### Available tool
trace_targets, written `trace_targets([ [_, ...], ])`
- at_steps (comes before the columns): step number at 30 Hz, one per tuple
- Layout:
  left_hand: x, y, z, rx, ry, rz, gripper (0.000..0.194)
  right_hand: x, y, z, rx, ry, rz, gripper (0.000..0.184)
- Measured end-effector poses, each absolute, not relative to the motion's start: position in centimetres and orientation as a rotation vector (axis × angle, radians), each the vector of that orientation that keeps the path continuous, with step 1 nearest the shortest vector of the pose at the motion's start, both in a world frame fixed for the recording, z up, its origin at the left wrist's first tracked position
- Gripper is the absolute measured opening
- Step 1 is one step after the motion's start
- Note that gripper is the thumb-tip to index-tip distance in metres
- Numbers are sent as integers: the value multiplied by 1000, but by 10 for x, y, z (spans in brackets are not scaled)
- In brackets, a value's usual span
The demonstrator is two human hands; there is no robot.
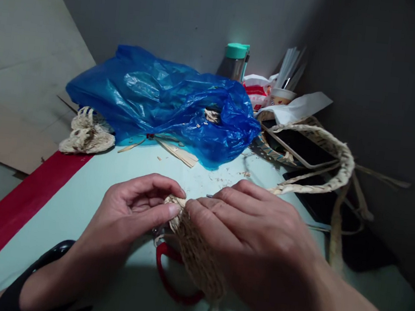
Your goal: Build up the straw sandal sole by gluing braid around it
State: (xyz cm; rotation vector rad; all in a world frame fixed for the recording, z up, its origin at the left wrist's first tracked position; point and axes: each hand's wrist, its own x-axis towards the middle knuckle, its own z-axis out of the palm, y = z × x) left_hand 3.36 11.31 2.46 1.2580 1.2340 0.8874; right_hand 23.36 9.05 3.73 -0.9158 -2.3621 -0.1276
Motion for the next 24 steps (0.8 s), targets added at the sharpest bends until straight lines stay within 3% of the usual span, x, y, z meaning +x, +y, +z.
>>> trace_targets([
  [9, 32, 112, 21, 1287, 1269, 882, 12, 233, 94, 43, -941, -2438, 76, 43],
  [12, 32, 113, 21, 1291, 1246, 872, 11, 236, 94, 44, -956, -2430, 71, 37],
  [16, 32, 113, 20, 1291, 1192, 941, 12, 239, 93, 43, -1003, -2422, 183, 14],
  [21, 33, 113, 18, 1253, 1105, 1011, 10, 240, 95, 42, -1007, -2363, 272, 22],
  [24, 34, 113, 17, 1211, 1077, 969, 14, 243, 95, 43, -998, -2379, 300, 15],
])
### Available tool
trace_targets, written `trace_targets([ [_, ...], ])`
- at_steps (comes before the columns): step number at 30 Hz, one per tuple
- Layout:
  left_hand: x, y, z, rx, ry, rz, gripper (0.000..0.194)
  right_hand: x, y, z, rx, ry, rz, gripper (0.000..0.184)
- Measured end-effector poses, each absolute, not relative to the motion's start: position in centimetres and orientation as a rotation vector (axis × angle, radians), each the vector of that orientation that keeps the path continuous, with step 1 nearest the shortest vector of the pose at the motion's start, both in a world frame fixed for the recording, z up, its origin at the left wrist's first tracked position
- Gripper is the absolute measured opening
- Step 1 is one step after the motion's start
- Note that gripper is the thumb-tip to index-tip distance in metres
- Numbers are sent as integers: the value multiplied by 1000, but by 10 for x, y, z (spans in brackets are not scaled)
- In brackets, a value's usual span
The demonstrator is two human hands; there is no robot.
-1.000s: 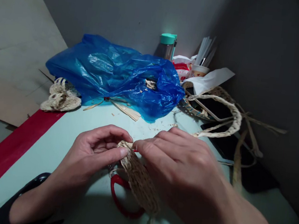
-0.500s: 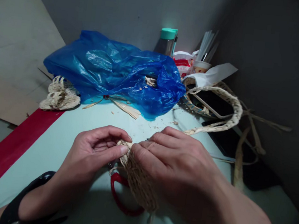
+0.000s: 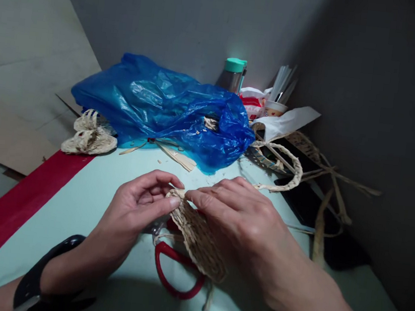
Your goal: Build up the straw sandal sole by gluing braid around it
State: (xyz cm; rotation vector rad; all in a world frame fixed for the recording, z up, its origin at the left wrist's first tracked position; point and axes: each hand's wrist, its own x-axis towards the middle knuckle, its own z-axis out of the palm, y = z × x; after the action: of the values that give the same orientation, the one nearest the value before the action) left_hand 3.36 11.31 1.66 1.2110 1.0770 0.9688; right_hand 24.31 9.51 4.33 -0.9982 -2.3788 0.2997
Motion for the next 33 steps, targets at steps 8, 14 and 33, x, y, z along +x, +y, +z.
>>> trace_targets([
  [8, 37, 117, 16, 982, 978, 905, 18, 245, 100, 47, -976, -2348, 115, 17],
  [14, 36, 120, 17, 835, 958, 924, 17, 266, 63, 56, -1235, -2045, -142, 25],
  [33, 34, 125, 25, 803, 817, 1026, 15, 282, -3, -24, -1924, -1299, 463, 29],
])
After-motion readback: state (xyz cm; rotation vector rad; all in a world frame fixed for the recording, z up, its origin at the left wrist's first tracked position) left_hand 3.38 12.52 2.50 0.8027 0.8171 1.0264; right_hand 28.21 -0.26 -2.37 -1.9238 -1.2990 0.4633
